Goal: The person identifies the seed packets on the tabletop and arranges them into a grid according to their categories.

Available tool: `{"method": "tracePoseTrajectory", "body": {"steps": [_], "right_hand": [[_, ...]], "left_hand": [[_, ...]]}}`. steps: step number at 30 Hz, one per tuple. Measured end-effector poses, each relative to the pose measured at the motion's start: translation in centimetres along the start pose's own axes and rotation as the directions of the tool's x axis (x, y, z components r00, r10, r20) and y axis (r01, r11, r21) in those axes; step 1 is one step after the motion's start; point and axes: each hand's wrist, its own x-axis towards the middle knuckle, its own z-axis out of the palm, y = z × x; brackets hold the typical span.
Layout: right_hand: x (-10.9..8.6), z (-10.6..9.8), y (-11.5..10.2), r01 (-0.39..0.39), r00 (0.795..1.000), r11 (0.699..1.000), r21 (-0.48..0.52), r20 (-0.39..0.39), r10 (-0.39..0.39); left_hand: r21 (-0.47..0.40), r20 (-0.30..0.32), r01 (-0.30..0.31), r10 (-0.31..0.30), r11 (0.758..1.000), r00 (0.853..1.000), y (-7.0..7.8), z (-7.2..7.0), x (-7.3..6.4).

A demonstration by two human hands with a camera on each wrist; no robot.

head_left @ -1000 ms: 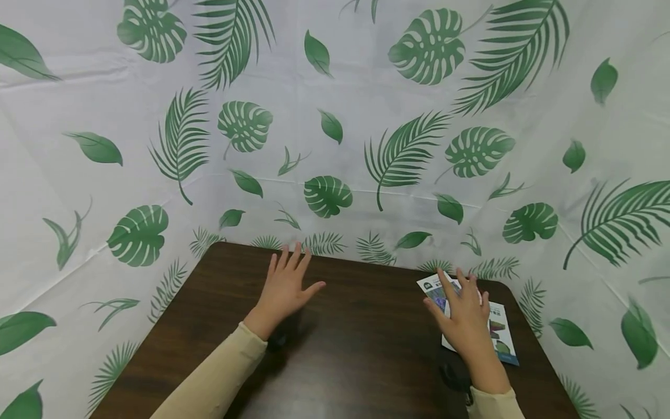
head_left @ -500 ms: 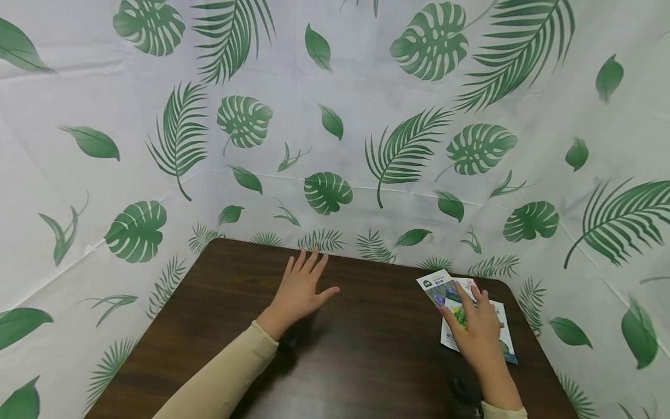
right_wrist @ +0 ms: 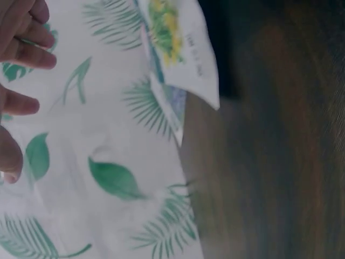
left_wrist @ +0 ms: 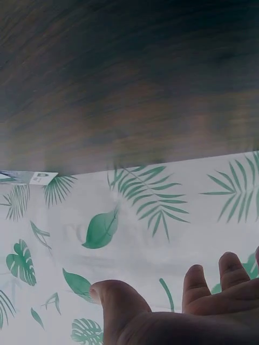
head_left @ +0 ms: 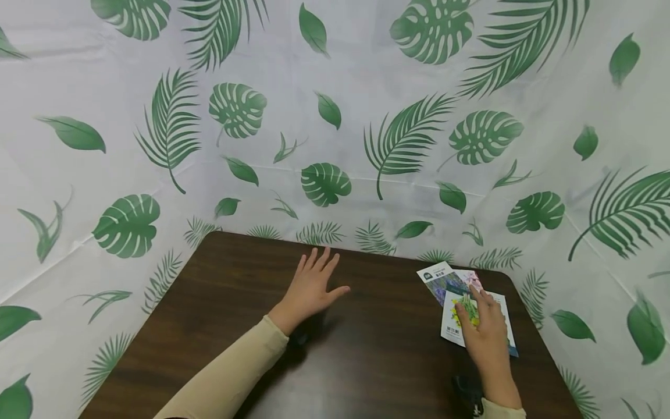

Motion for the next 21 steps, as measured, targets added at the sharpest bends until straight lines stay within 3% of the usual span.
{"method": "tracePoseTrajectory", "body": {"steps": [6, 12, 21], "right_hand": [[-0.2, 0.7, 2.1, -0.129, 0.992, 0.987, 0.101, 0.026, 0.126], [-0.6, 1.2, 4.0, -0.274, 0.961, 0.944, 0.184, 0.095, 0.261], [-0.8, 1.5, 5.7, -0.352, 0.936, 0.893, 0.281, 0.106, 0.336]], "left_hand": [[-0.035, 0.052, -0.032, 0.034, 0.999, 0.998, 1.0, 1.1, 0.8], [-0.03, 0.102, -0.06, 0.063, 0.998, 0.993, 2.5, 1.7, 1.0], [-0.075, 0.173, -0.126, 0.137, 0.989, 0.975, 6.3, 3.6, 2.4]]}}
